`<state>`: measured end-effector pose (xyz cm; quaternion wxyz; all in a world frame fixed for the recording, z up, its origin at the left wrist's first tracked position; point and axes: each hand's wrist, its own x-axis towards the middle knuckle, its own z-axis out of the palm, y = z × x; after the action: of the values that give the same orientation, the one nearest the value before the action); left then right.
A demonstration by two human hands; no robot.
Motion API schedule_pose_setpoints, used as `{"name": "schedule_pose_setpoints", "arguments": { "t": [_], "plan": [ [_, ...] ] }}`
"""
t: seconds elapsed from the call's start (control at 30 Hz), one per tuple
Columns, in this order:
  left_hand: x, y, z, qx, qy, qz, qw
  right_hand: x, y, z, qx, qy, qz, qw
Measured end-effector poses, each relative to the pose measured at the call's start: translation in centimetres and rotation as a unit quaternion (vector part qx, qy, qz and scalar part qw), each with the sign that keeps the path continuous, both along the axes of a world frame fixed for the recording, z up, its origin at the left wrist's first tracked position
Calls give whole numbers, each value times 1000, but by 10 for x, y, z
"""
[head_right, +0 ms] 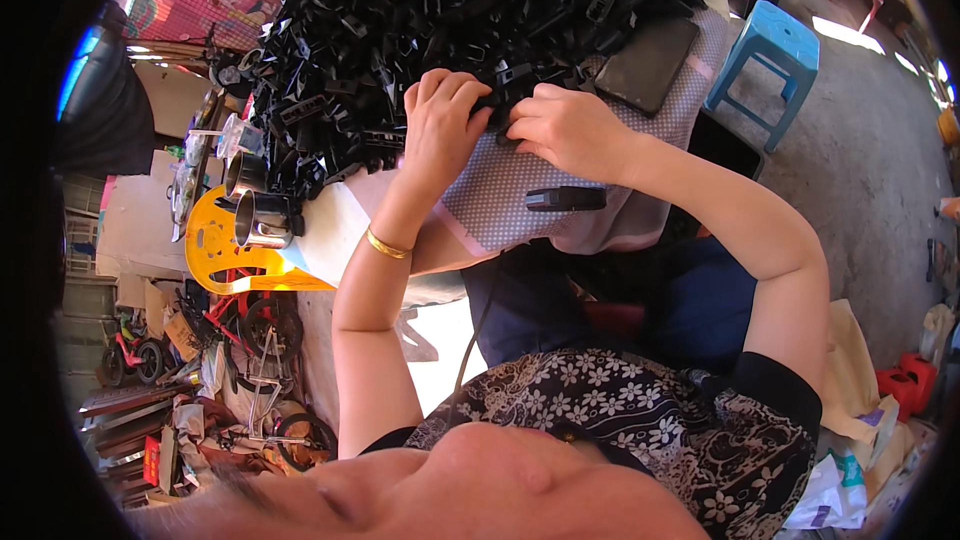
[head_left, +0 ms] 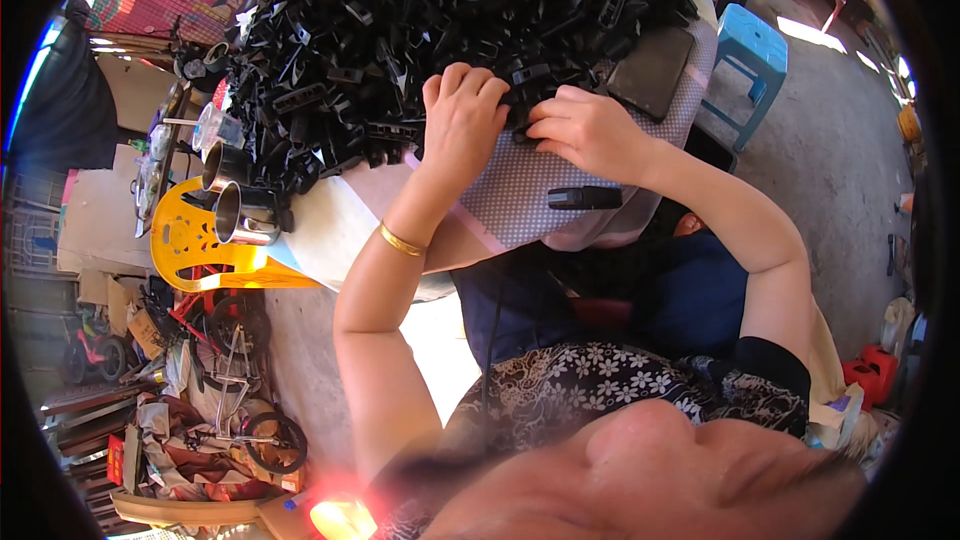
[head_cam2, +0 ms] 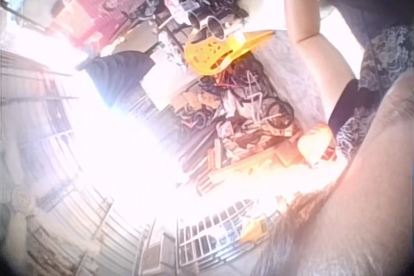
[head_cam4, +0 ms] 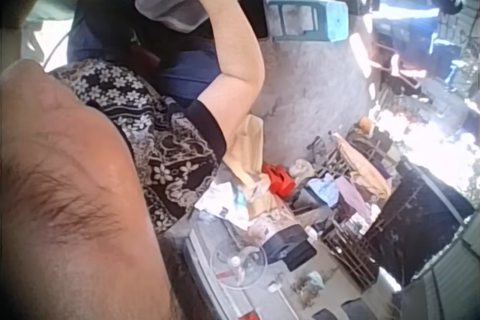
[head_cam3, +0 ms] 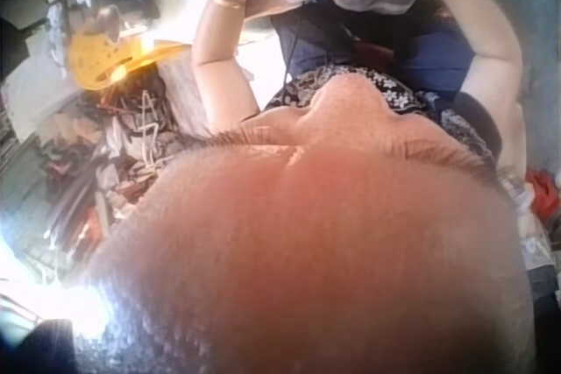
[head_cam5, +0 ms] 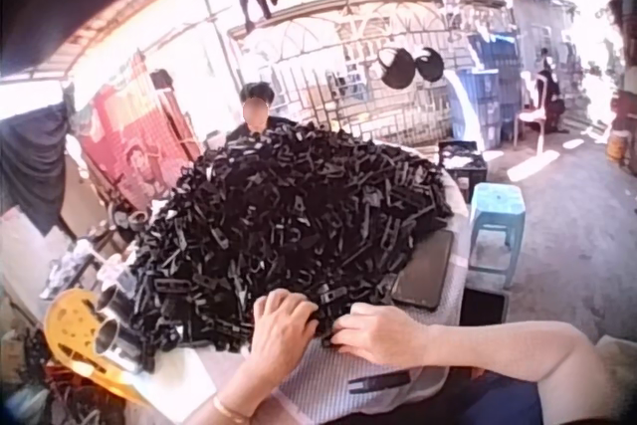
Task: The person assembles black plastic components by hand, repeatedly taking pieces from a pile on the table and connecting them together.
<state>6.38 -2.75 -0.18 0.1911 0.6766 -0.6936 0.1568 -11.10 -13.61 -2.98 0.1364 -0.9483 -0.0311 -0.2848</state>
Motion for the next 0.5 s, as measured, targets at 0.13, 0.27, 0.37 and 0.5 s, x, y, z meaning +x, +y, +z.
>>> {"name": "schedule_pose_setpoints", "arguments": {
  "t": [0.13, 0.27, 0.37, 0.5],
  "plan": [
    [2, -1, -6, -91, -16, -58, 994, -6, 1, 3, 41, -5, -33, 999],
    [-5, 0, -4, -129, -1, -102, 986, -22, 6, 15, 276, 23, -53, 959],
    [-20, 6, -4, -88, 16, -174, 981, -43, 0, 26, 158, 61, -77, 983],
    [-45, 16, -8, -2, 19, -210, 978, -64, -6, 28, 61, 134, -146, 978]
  ]
}}
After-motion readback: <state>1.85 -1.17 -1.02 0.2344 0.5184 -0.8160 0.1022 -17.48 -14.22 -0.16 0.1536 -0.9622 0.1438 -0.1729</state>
